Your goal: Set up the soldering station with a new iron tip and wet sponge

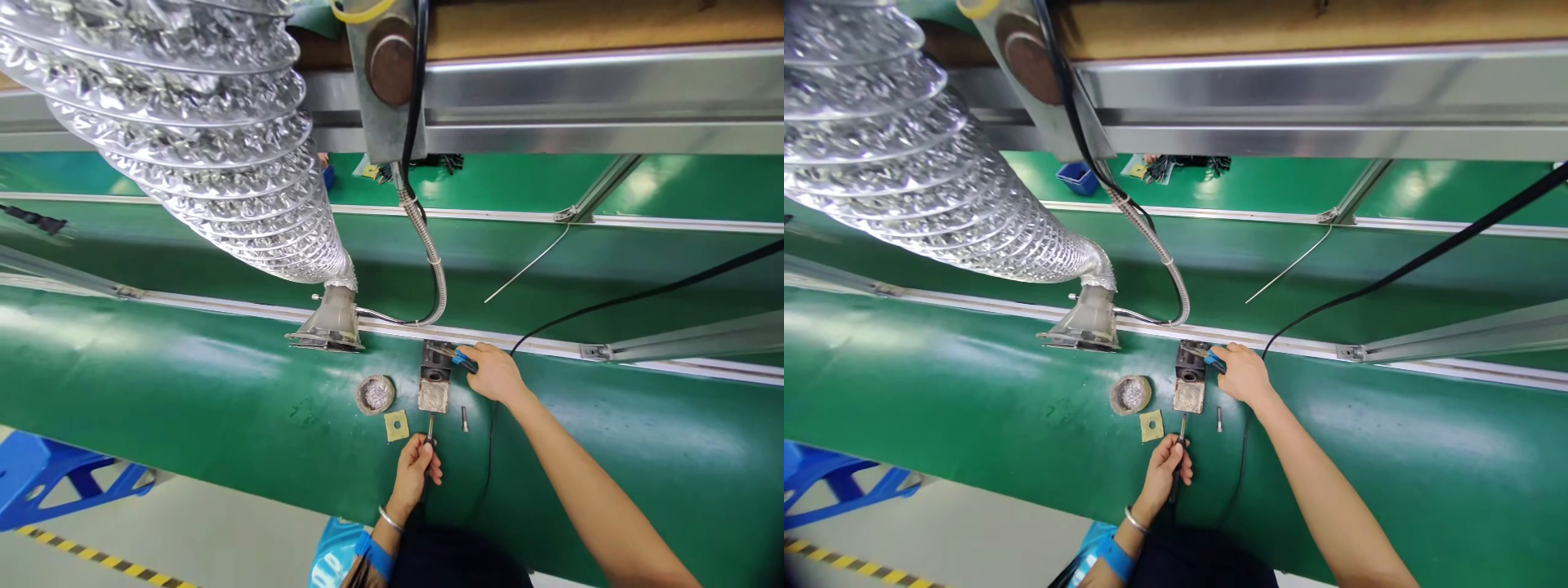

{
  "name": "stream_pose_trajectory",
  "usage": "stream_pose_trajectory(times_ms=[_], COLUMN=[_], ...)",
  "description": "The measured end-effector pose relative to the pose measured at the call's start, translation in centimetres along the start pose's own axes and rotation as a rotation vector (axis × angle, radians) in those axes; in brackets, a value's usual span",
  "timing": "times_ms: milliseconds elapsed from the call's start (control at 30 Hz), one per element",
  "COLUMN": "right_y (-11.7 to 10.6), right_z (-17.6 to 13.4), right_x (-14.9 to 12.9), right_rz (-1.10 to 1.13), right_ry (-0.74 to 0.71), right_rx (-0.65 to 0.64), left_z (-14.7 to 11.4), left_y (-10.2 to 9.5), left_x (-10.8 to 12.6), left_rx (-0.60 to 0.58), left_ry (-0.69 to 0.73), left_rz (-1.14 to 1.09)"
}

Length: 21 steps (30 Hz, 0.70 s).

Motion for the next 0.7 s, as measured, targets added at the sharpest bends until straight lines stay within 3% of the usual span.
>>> stream_pose_trajectory(times_ms=[133,367,500,700], right_y=[-0.6,3.0,3.2,1.8], right_z=[-2.3,-9.0,-11.0,-11.5], right_x=[1.6,1.6,0.6,0.2], right_rz=[0.185,0.647,0.727,0.711], right_ry=[0.105,0.122,0.092,0.078], right_rx=[0.056,-0.168,-0.206,-0.156], left_z=[0.0,-0.6,-1.4,-2.1], left_y=[-0.1,1.7,3.0,3.3], left_x=[0.4,3.4,5.0,5.6], left_rx=[0.03,-0.001,-0.038,-0.047], left_ry=[0.015,0.118,0.152,0.178], left_rz=[0.006,0.057,0.1,0.155])
Point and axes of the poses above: each hand's wrist, its own z-axis towards the middle knuckle, its own y-axis out of the palm, x = y × z, the point moved 10 cm from there along z, towards the middle knuckle
